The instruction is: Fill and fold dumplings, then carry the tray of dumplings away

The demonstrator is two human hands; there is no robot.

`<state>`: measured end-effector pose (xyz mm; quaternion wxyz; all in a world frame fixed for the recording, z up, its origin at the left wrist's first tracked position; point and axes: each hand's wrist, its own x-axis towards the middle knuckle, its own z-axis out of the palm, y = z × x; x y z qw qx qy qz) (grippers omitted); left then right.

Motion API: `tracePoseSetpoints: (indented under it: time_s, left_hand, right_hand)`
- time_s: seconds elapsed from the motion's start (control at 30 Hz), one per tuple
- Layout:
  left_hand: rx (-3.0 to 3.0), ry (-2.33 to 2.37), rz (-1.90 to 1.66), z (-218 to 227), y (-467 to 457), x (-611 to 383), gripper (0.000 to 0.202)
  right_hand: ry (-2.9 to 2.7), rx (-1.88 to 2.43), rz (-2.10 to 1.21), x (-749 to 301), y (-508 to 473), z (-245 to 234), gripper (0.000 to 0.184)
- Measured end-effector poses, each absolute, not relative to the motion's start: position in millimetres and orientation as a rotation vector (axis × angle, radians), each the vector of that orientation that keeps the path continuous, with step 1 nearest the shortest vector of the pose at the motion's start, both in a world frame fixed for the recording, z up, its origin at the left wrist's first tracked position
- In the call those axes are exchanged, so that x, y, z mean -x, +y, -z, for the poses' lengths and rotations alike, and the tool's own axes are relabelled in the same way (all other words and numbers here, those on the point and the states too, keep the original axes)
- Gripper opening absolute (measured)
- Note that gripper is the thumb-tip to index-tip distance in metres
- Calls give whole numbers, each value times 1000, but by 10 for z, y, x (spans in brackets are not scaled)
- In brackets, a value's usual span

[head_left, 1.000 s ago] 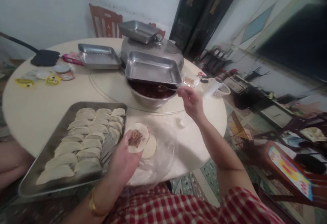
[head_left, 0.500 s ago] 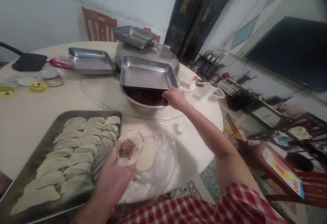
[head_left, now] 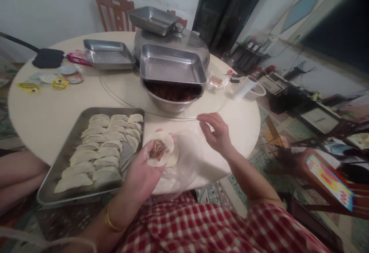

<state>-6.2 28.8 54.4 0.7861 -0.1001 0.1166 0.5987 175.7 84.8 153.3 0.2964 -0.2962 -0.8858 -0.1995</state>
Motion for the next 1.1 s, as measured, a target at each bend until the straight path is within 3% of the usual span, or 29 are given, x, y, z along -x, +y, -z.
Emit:
tracePoseSetpoints:
  time_s: [0.33,0.47,0.6,0.83,1.0,1.1]
  left_hand:
    - [162,178,-1268,-514,100,20,43]
    - [147,169,-1262,-446,71,19,47]
    - [129,152,-1231,-383,47,4,49]
    - [101,129,-1195,-395,7,-6,59]
    - [100,94,-1173,-411,-6,18,59]
    - [99,87,-1164,-411,-4,9,57]
  right_hand:
    - [-2287,637,452,-1709,303,-933,29]
    - [-2142,1013,700,-2181,638,-1016,27]
    - [-2034,1526,782,-2692,1042,-1182,41]
    - [-2194,1732,925,-2819,1304,-1245,47]
    - [-2028,1541,853,-2708,1181,-1372,46]
    - [-1953,1231,565,-2459,850,-1376,44]
